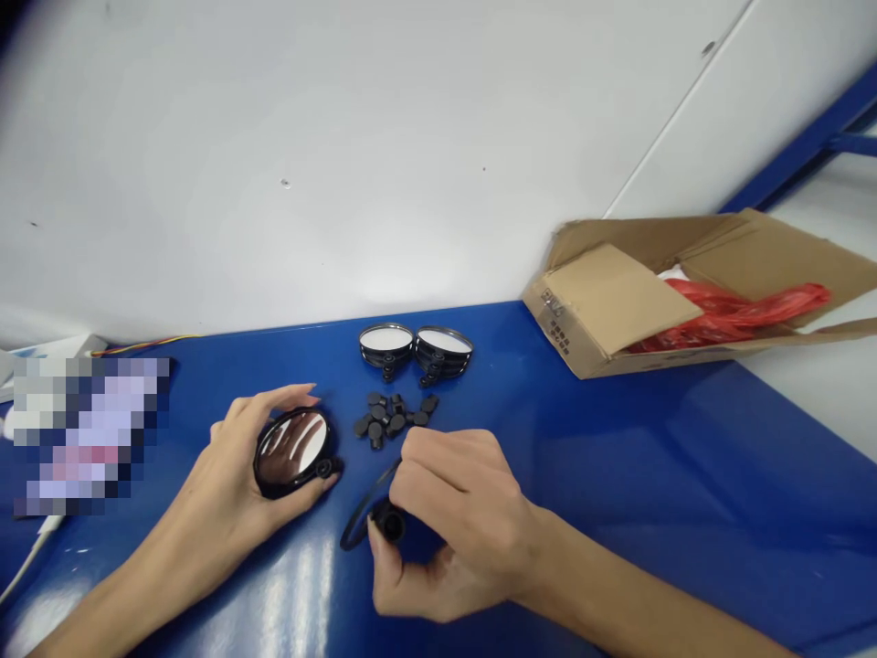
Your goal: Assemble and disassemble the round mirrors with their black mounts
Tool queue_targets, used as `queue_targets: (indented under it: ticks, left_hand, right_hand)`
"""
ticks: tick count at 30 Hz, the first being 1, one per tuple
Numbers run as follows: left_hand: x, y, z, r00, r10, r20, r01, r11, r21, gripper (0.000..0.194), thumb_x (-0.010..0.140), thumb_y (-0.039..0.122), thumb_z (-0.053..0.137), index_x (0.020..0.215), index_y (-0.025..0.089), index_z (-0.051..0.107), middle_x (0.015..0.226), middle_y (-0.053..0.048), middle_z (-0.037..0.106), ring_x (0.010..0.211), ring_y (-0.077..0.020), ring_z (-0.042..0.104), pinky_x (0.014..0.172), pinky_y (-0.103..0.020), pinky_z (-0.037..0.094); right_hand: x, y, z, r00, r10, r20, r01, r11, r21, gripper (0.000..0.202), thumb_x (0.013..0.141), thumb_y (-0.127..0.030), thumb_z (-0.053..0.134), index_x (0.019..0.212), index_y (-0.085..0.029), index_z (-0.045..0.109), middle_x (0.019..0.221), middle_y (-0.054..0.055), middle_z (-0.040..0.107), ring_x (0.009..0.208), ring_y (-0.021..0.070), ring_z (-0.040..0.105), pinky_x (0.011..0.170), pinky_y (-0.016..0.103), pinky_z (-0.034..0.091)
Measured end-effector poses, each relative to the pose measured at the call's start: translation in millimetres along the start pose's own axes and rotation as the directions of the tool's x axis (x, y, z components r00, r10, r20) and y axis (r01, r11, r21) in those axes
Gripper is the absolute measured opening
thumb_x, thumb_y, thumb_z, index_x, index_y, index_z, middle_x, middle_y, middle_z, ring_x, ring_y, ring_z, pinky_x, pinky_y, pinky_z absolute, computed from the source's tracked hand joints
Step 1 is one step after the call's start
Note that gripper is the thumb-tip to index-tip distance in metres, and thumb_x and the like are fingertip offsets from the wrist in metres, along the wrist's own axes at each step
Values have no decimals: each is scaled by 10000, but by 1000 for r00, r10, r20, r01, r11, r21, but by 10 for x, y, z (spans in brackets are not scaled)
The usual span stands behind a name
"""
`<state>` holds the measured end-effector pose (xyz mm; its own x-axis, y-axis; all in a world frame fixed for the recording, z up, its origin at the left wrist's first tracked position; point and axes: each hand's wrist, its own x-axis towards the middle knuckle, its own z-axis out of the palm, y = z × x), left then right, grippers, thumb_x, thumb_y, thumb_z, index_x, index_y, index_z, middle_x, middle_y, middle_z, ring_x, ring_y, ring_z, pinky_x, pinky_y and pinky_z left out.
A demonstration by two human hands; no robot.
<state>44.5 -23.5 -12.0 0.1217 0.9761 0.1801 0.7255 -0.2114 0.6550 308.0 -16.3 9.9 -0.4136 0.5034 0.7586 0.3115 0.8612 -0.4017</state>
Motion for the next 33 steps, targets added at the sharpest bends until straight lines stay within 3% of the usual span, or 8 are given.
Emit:
queue_targets:
  ticks: [8, 16, 21, 24, 26, 28, 31, 33]
  left_hand:
    - [43, -63, -55, 999, -24, 28, 22, 998, 55, 583, 960, 387, 870, 1463, 416, 576, 1303, -17, 702, 1203, -357, 656, 1007, -498, 457]
    - [64, -43, -71, 999, -27, -17, 28, 999, 28, 562, 929, 329, 888, 1414, 415, 618, 1259, -10, 708, 1145, -349, 672, 979, -508, 489]
    - [44, -45, -64, 999, -28, -26, 29, 999, 39, 547, 931, 343, 889, 1405, 400, 620, 1273, -23, 706, 1154, -353, 669, 991, -528, 494]
    - [35, -43, -57, 999, -28, -24, 30, 999, 45, 548, 937, 347, 883, 1413, 395, 616, 1284, -33, 705, 1160, -355, 665, 994, -535, 497]
    - [39, -35, -52, 999, -25, -20, 26, 999, 43, 547, 936, 341, 877, 1412, 392, 614, 1292, -34, 707, 1169, -356, 664, 996, -537, 499]
    - [45, -27, -50, 1000, -18, -18, 19, 999, 39, 536, 942, 340, 867, 1410, 390, 612, 1306, -32, 712, 1186, -356, 664, 1002, -538, 500]
    - [49, -22, -54, 1000, -12, -14, 13, 999, 45, 531, 948, 336, 858, 1413, 385, 608, 1333, -31, 716, 1205, -358, 666, 1018, -544, 500]
    - [48, -23, -57, 1000, -15, -14, 16, 998, 52, 536, 948, 328, 854, 1420, 379, 605, 1339, -37, 715, 1208, -362, 667, 1019, -545, 506]
  right_hand:
    - [-36, 15, 7, 968, -47, 246, 30, 997, 73, 328, 713, -66, 673, 821, -255, 427, 741, -54, 391, 647, 141, 284, 523, 352, 231]
    - [-116, 4, 10, 854, -8, 521, 31, 999, -35, 177, 824, -220, 662, 737, -226, 508, 674, -58, 490, 611, 140, 333, 539, 367, 274]
    - [-206, 37, 28, 746, 45, 664, -74, 997, 15, 367, 832, -400, 795, 745, -236, 478, 660, -72, 542, 600, 126, 408, 576, 363, 289]
    - [-215, 49, 47, 783, 50, 619, -131, 988, 85, 460, 872, -495, 814, 743, -240, 453, 658, -77, 508, 609, 121, 434, 565, 349, 263]
    - [-192, 37, 48, 833, 53, 551, -141, 983, 118, 365, 913, -453, 810, 810, -233, 538, 759, -61, 580, 650, 118, 502, 564, 332, 279]
    - [-155, 16, 39, 853, 64, 517, -152, 980, 130, 246, 931, -388, 824, 992, -226, 649, 1012, -15, 705, 726, 115, 586, 591, 311, 351]
    - [-106, -15, 23, 813, 81, 576, -171, 980, 104, 443, 939, -374, 854, 1320, -250, 665, 1429, 53, 702, 853, 132, 680, 668, 304, 454]
    - [-89, -32, 19, 758, 110, 644, -191, 980, 58, 575, 943, -425, 860, 1448, -275, 629, 1523, 67, 672, 947, 170, 733, 677, 313, 474]
